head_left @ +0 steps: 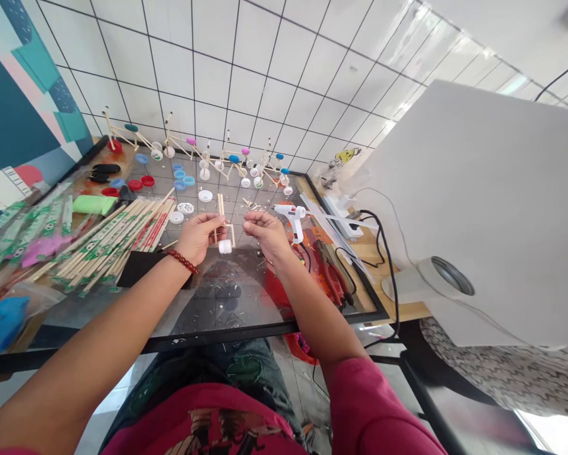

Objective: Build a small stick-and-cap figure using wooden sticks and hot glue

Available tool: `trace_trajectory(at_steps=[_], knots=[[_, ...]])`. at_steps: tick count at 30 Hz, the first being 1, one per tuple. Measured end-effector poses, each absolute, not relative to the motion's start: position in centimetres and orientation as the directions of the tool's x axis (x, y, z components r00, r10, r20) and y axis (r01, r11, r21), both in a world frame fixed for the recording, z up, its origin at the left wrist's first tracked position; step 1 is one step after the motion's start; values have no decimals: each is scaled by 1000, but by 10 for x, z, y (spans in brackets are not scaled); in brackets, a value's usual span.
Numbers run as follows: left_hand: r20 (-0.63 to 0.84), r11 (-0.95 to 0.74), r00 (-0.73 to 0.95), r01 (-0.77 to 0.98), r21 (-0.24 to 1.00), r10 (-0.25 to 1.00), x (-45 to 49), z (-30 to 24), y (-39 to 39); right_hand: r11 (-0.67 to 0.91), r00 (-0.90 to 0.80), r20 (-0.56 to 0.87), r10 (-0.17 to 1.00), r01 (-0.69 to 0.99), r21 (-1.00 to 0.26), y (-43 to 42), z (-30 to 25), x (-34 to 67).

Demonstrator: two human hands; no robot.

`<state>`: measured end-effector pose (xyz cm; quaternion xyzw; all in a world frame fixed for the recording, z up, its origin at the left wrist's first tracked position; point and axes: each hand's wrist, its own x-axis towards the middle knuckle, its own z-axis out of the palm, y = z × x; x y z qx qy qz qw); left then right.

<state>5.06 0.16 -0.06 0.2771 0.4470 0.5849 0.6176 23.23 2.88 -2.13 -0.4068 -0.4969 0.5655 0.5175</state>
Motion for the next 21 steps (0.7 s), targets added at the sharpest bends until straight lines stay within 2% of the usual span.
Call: trace_trajectory(at_steps=[9,14,17,21], knots=[[-246,173,-93,-481,859,965,51,-1,2,-59,-101,-37,994,-221,-974,29,-22,231],[-229,156,-94,-486,860,969,51,-2,3,26,-83,23,996,34,-999,29,-23,231],[-219,150,-82,-499,853,972,52,-1,2,83,-182,66,981,89,-993,24,-22,227],[-206,148,-54,-527,837,977,54,1,-1,90,-320,55,946,94,-991,18,-20,222]])
